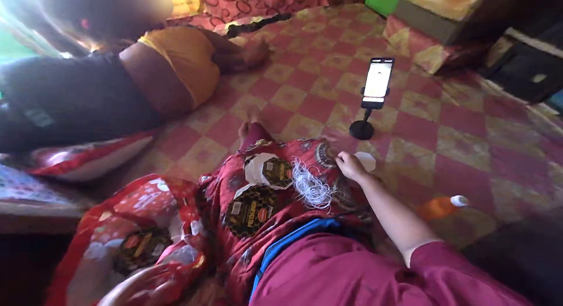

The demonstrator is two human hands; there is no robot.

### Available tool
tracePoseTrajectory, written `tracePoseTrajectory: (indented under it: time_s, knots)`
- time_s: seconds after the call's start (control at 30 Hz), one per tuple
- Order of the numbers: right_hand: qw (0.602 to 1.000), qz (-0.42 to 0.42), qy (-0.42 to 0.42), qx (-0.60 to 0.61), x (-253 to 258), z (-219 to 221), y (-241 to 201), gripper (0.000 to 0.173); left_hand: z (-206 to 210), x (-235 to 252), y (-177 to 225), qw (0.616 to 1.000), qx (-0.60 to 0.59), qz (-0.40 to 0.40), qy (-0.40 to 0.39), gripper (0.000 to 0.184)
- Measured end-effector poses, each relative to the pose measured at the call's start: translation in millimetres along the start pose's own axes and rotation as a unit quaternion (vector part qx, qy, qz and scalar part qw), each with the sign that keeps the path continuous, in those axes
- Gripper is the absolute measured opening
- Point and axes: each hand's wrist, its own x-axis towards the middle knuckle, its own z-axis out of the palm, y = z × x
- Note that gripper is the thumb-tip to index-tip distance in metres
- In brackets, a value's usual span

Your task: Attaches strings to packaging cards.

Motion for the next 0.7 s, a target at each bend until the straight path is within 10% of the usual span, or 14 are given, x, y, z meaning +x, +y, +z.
tracePoseTrajectory:
  time_s: [0.2, 0.43, 0.7]
  knots:
    - [0.987, 0.004, 0.151, -0.062, 4.7, -8.5, 1.3, 0.037, 131.3, 82.5, 55.5, 0.971, -0.078, 0.130, -0.183, 0.029]
    - [0.988, -0.017, 0.141, -0.059, -7.6, -3.4, 8.6, 0.036, 158.8, 82.9, 49.1, 0.949, -0.093, 0.129, -0.272, 0.032]
    - [0.907, -0.219, -0.357, 0.049, -102.9, -12.3, 37.5, 0.030, 149.0, 82.5, 54.7, 0.950, -0.097, 0.014, -0.298, 0.039]
